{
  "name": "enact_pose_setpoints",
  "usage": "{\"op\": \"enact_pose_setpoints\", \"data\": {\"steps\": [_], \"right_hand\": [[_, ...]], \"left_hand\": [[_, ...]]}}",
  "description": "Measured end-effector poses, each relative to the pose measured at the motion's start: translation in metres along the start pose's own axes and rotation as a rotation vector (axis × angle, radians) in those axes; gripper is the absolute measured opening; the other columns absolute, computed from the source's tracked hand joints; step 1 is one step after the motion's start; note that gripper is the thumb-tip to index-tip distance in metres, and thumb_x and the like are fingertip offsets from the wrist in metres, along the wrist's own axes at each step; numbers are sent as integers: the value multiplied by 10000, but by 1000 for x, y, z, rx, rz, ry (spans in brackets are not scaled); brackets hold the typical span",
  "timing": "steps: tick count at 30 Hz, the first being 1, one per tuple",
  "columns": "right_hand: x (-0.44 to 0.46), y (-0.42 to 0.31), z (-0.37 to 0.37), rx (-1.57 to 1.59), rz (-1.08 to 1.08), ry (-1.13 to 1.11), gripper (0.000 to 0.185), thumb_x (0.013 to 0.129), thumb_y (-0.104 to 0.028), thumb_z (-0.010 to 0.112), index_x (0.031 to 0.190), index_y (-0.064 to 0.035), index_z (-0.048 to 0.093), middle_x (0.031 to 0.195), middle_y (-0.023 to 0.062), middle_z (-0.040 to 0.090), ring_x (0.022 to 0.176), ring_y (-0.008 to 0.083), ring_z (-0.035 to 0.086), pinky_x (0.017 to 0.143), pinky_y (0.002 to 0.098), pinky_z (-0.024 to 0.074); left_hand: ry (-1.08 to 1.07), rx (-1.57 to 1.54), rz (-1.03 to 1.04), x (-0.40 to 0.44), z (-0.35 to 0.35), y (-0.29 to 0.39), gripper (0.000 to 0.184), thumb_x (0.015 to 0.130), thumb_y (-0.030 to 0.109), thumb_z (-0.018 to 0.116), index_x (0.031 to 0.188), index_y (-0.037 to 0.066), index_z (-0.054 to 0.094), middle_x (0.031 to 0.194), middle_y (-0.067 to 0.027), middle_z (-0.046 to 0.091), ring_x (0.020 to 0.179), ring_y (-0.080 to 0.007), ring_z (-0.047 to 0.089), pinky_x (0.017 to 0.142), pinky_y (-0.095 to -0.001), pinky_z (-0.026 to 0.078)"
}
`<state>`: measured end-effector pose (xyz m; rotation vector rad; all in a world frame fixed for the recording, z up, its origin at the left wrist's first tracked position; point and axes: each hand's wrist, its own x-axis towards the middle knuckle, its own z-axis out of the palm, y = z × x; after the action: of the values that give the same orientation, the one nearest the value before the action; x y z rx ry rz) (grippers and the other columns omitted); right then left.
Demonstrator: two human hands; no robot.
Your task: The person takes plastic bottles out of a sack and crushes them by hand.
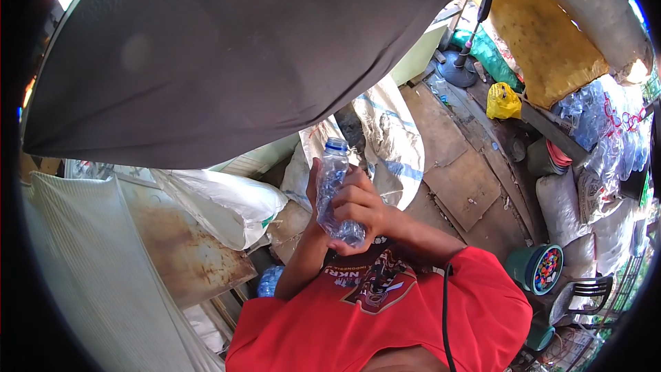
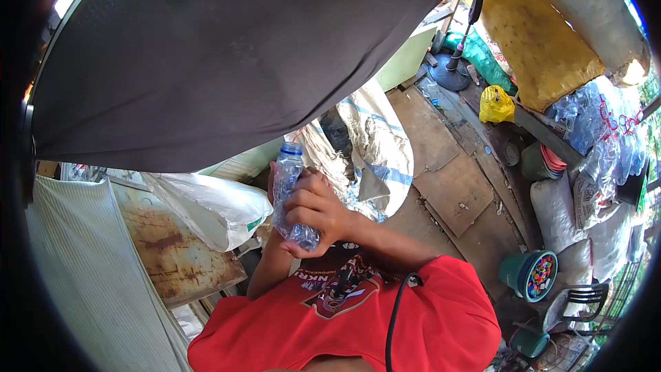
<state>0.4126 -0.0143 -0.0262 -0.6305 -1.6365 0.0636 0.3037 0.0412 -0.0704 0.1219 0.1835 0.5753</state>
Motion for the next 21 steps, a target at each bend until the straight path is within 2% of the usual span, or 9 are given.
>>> {"op": "enact_pose_setpoints", "data": {"steps": [4, 5, 6, 8, 11, 15, 17, 20, 21], "right_hand": [[-15, 0, 5, -137, -96, 87, 450, 579, -424, 831, 817, -103, 625, 897, 62, 565, 919, 295, 461, 825, 438, 377], [-21, 2, 7, -151, -130, 84, 604, 587, -590, 810, 900, -109, 622, 978, 93, 525, 978, 304, 443, 870, 455, 361], [-22, 10, 19, -41, -152, 257, 683, 594, -642, 783, 966, -100, 599, 1018, 112, 500, 979, 302, 442, 879, 455, 360], [-19, 23, 51, 181, -181, 602, 843, 609, -746, 730, 1099, -83, 555, 1099, 151, 450, 981, 298, 439, 898, 456, 356], [-16, 25, 45, 289, -86, 425, 973, 613, -794, 691, 1211, -62, 457, 1165, 185, 396, 985, 290, 437, 897, 450, 367], [-9, 23, 42, 409, 0, 374, 1090, 625, -832, 646, 1296, -18, 375, 1219, 202, 374, 1061, 280, 432, 927, 440, 366], [-17, 32, 32, 323, 64, 334, 1100, 662, -829, 618, 1338, -5, 349, 1264, 206, 358, 1107, 285, 449, 971, 438, 354], [-2, 43, -8, 88, 175, 190, 960, 699, -774, 634, 1276, -20, 490, 1292, 212, 464, 1118, 351, 514, 1002, 442, 359], [11, 45, -24, 104, 154, 12, 893, 714, -736, 650, 1238, -24, 531, 1262, 197, 509, 1125, 355, 519, 1001, 448, 365]], "left_hand": [[16, 105, -5, -3, -7, 2, 648, 873, 662, 520, 972, 22, 543, 888, -65, 523, 867, -193, 516, 851, -372, 438], [-6, 160, 3, -4, -10, 5, 652, 875, 660, 521, 981, 17, 547, 895, -66, 524, 864, -191, 511, 849, -368, 437], [-29, 215, 11, -4, -11, 6, 656, 876, 659, 522, 991, 13, 550, 902, -67, 526, 860, -189, 506, 848, -364, 436], [-159, -65, 12, -4, 1, 3, 600, 919, 623, 479, 968, 30, 562, 917, -80, 557, 840, -186, 509, 793, -349, 431], [-151, -176, 68, 0, 4, 7, 597, 960, 585, 420, 838, 27, 594, 758, -77, 572, 731, -184, 498, 670, -324, 397], [-267, 229, 213, 13, -15, 25, 569, 981, 540, 404, 800, 40, 607, 627, -76, 547, 622, -188, 523, 610, -302, 426], [-154, 222, 169, 6, -15, 32, 532, 979, 523, 433, 821, 46, 608, 636, -69, 561, 620, -171, 543, 589, -285, 437], [32, 352, 83, -5, -3, 38, 483, 959, 503, 502, 929, 32, 603, 718, -51, 598, 657, -138, 576, 588, -257, 453], [97, 418, 49, -11, 5, 39, 481, 950, 498, 530, 978, 23, 600, 757, -43, 613, 676, -126, 588, 594, -247, 458]]}}
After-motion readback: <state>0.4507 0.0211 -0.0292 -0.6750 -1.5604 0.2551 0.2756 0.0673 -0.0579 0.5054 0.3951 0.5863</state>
